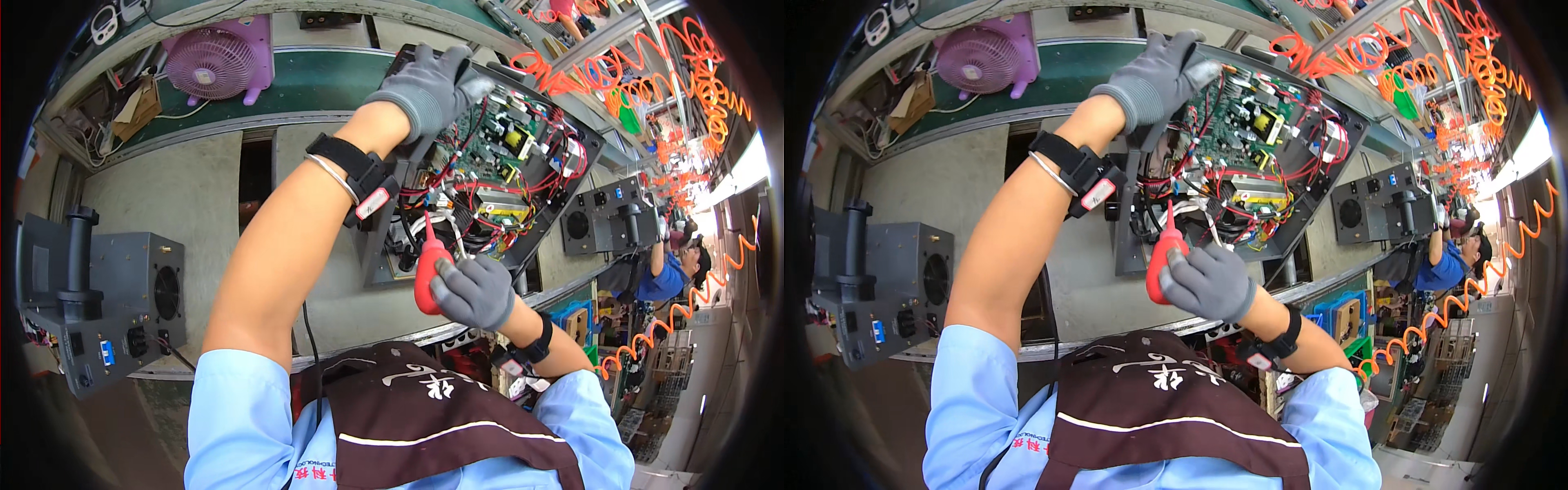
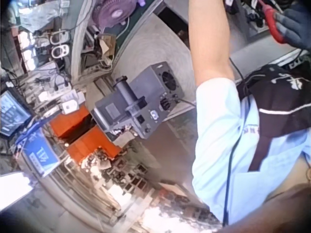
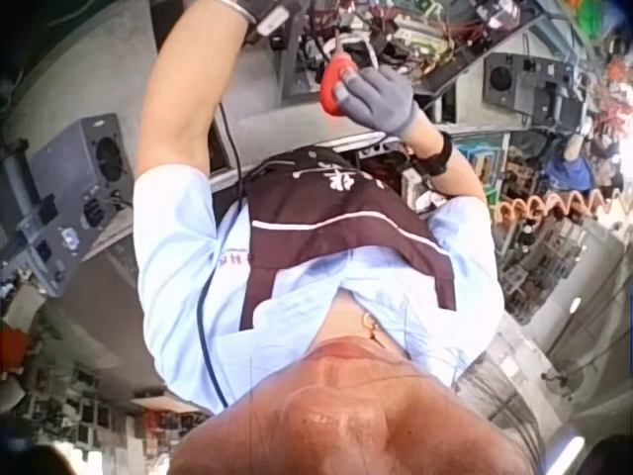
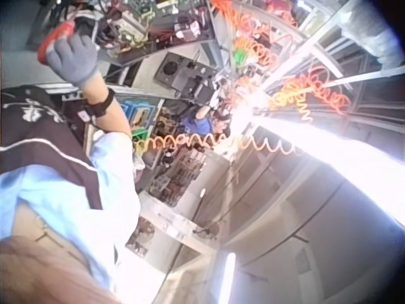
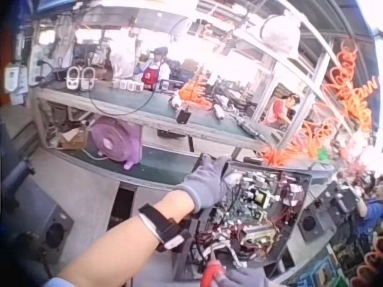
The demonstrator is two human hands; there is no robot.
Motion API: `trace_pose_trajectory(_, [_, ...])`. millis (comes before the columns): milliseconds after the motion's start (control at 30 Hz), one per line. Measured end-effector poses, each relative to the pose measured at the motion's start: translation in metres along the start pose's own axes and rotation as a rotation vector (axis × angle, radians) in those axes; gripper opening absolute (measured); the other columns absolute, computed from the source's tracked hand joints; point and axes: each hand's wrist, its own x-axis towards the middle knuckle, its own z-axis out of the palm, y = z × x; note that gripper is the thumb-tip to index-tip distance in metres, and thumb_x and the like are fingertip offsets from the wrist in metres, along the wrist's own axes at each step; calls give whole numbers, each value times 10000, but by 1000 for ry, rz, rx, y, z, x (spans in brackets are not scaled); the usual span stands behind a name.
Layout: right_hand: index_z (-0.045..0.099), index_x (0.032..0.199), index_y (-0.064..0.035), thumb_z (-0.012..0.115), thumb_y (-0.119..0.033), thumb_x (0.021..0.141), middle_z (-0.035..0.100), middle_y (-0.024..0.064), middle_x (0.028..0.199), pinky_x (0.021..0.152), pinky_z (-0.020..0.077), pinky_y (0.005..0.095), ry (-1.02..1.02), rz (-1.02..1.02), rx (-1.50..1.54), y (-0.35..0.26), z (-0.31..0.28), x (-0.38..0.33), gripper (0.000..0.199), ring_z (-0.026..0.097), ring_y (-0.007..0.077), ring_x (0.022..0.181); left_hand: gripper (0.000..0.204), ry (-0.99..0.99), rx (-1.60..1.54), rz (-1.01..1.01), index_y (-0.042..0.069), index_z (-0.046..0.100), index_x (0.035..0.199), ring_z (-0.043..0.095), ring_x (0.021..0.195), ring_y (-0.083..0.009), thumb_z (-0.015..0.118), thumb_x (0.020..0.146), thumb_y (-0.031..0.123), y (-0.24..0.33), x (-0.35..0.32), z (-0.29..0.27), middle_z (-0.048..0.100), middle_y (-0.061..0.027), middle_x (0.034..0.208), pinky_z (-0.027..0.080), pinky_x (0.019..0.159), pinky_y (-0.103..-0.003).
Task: Assembling internal components, wiring, and securing an electronic chassis using an electric screwdriver and wire tools on a production line.
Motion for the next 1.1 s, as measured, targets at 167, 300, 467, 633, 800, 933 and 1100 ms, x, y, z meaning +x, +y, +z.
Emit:
trace_pose_trajectory(167, [521,904,-99,592,-167,639,537,32,777,495,353,275,65,-56,-59,7,20,-5,283,485,142,587,739,-7,24,-13,145,315,1335,450,1135,-451,387,816,666,-2,10,2,364,-298,1263,398,934,-451])
trace_pose_trajectory(300, [547,875,-77,605,-142,604,578,73,842,491,385,267,12,-83,-62,17,30,-4,285,502,155,604,705,-58,18,-67,109,332,1322,477,1109,-443,386,835,616,-3,19,1,409,-306,1248,395,937,-447])
trace_pose_trajectory(467, [488,844,-151,543,-192,666,483,6,777,543,412,279,-25,-45,-156,28,46,0,191,512,156,693,642,-7,-26,26,63,323,1329,444,1154,-424,381,883,521,-6,23,2,450,-296,1240,365,965,-438])
trace_pose_trajectory(633, [487,824,-157,557,-192,660,463,-1,748,554,414,276,17,-8,-140,29,51,2,182,506,153,699,646,-32,65,-47,78,308,1342,445,1157,-421,368,884,531,-1,19,-1,427,-300,1260,367,962,-442])
trace_pose_trajectory(800, [505,829,-152,566,-191,655,479,-1,753,559,413,277,43,52,-117,26,53,8,189,511,154,711,639,-50,40,-43,78,313,1331,440,1150,-438,383,882,527,2,16,-4,412,-300,1270,372,954,-451])
trace_pose_trajectory(933, [515,842,-146,567,-185,657,490,0,763,560,408,289,-6,109,-89,26,53,11,196,520,160,723,617,-23,59,-43,76,328,1316,440,1139,-447,395,885,512,-1,16,0,398,-303,1276,374,952,-450])
trace_pose_trajectory(1100, [519,857,-138,565,-180,661,496,5,773,566,400,292,12,71,-80,25,50,5,206,525,169,724,581,49,23,35,92,328,1308,460,1104,-445,415,889,486,-7,18,6,429,-299,1227,388,932,-449])
